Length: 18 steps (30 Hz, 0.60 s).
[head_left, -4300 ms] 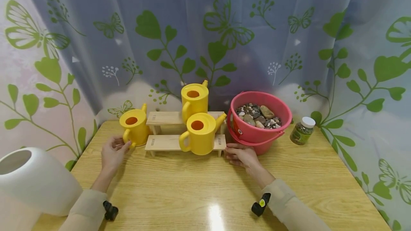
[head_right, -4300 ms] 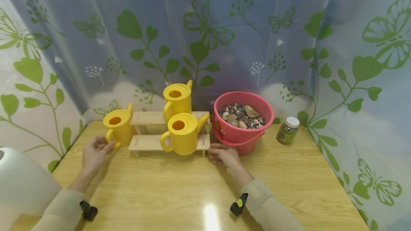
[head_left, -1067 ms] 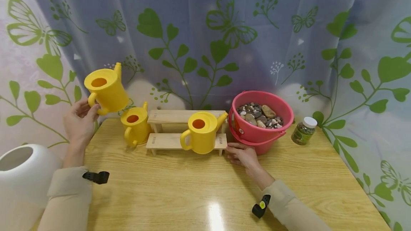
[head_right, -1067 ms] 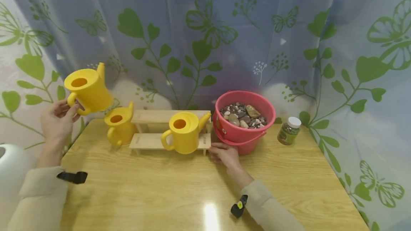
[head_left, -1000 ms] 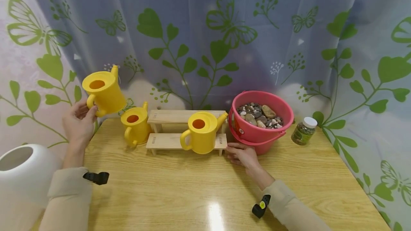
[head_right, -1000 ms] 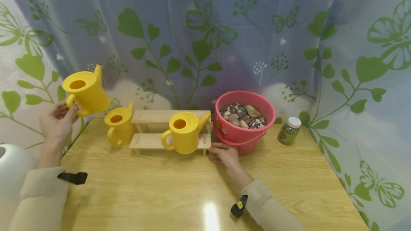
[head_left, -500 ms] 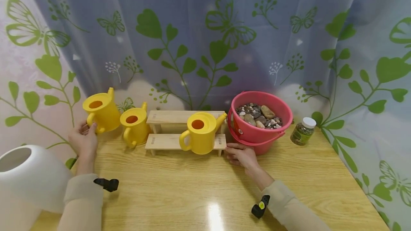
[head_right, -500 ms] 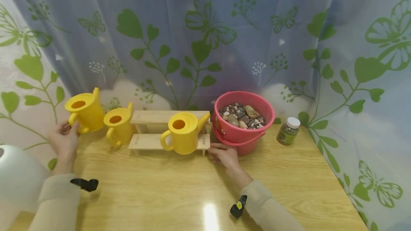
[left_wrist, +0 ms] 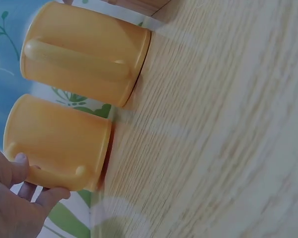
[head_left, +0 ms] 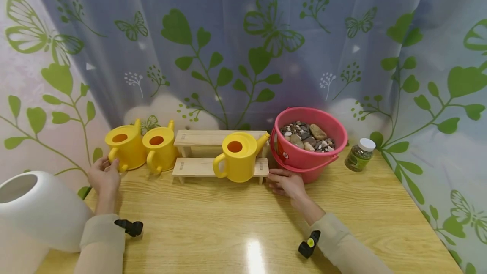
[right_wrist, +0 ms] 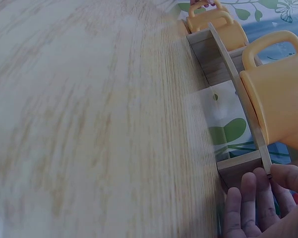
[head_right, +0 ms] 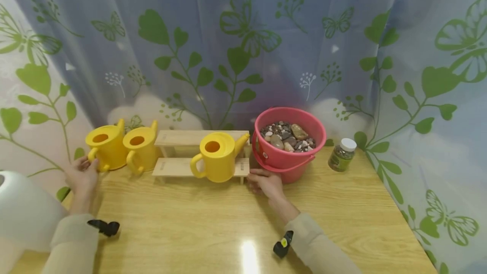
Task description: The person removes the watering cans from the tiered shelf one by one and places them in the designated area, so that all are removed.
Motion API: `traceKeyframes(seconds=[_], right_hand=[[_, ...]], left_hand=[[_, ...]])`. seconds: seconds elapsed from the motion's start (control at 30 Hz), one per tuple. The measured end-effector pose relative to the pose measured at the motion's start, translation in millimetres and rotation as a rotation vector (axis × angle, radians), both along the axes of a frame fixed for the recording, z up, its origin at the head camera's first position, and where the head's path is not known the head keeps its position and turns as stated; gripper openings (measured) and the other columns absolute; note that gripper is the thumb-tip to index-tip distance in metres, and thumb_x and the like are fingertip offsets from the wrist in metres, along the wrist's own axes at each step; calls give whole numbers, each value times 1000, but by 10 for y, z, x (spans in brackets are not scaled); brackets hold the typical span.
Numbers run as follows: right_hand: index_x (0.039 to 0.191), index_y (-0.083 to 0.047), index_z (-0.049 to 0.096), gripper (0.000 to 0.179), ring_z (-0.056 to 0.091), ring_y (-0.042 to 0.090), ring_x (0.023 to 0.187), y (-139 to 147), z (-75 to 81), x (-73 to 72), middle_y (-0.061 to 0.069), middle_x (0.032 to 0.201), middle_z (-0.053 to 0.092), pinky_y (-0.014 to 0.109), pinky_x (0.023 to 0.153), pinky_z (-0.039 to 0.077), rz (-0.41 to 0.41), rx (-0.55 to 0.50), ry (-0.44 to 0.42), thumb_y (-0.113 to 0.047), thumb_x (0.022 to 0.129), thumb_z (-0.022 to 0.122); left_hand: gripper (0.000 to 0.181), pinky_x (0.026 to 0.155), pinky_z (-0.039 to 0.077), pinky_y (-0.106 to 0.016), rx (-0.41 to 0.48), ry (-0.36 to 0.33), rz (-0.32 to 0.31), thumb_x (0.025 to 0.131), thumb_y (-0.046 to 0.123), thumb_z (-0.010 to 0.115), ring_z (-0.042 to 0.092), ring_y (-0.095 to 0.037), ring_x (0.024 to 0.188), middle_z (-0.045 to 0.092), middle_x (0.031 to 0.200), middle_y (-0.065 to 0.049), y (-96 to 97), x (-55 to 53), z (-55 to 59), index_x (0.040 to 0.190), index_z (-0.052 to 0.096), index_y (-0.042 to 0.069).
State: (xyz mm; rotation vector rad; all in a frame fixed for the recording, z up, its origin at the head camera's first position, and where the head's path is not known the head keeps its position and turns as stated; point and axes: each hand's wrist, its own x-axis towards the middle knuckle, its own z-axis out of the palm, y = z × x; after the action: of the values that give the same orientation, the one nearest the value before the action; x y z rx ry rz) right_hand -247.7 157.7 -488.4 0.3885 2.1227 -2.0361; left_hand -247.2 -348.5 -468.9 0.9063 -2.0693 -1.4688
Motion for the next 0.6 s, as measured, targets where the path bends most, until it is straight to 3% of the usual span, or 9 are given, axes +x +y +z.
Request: traceKeyframes(seconds=[0.07, 0.17, 0.23, 0.3, 0.37, 0.43, 0.5, 0.6], right_hand=[[124, -2, 76, 30, 77, 12, 78, 1, 1, 0, -2, 96, 82, 27, 72, 66, 1, 3, 0, -15, 98, 76], [125, -2, 75, 30, 77, 13, 78, 4, 1, -3, -1, 99, 83, 27, 72, 66, 2, 6, -4, -16, 98, 76], [126, -3, 75, 31, 77, 12, 79, 4, 6, -5, -1, 100, 83, 27, 73, 66, 1, 9, -9, -16, 98, 76], [126, -2, 75, 31, 77, 12, 79, 5, 9, -7, 1, 102, 83, 27, 73, 66, 3, 12, -11, -17, 99, 76], [127, -2, 75, 32, 77, 12, 79, 4, 17, -5, 2, 105, 83, 27, 74, 66, 2, 13, -12, -17, 99, 76], [127, -2, 75, 32, 77, 12, 80, 5, 22, -4, 4, 107, 83, 27, 74, 66, 3, 13, -13, -17, 99, 76], [127, -3, 75, 32, 77, 12, 80, 5, 23, -3, 5, 108, 83, 28, 75, 67, 3, 12, -14, -17, 99, 76], [127, -2, 75, 32, 77, 12, 80, 6, 19, -1, 5, 109, 83, 28, 75, 67, 4, 11, -17, -17, 99, 76]], left_hand=[[44, 65, 44, 1, -18, -6, -10, 106, 22, 63, 55, 10, 83, 65, 130, -7, 4, 3, 4, 145, 62, 3], [47, 77, 52, -1, 3, 3, -26, 104, 23, 66, 69, -6, 109, 59, 149, -15, 31, 1, 63, 148, 60, 6], [51, 93, 57, -10, 19, 43, -26, 103, 22, 68, 66, -18, 131, 57, 154, -14, 71, -5, 145, 151, 58, 8], [52, 110, 55, -21, 16, 102, -20, 103, 24, 69, 59, -24, 140, 58, 153, -10, 136, -5, 250, 151, 57, 10], [50, 119, 51, -29, -19, 188, -19, 101, 22, 71, 61, -26, 137, 64, 144, -7, 240, -7, 380, 148, 60, 8], [48, 118, 51, -31, -47, 260, -43, 100, 21, 74, 64, -19, 128, 68, 130, 4, 378, -4, 524, 144, 64, 7], [45, 113, 54, -27, -70, 318, -112, 99, 20, 75, 66, -12, 117, 67, 118, 12, 547, 11, 665, 139, 66, 4], [42, 100, 57, -14, -109, 344, -261, 99, 20, 75, 63, 2, 106, 67, 114, 12, 829, 61, 827, 137, 68, 4]])
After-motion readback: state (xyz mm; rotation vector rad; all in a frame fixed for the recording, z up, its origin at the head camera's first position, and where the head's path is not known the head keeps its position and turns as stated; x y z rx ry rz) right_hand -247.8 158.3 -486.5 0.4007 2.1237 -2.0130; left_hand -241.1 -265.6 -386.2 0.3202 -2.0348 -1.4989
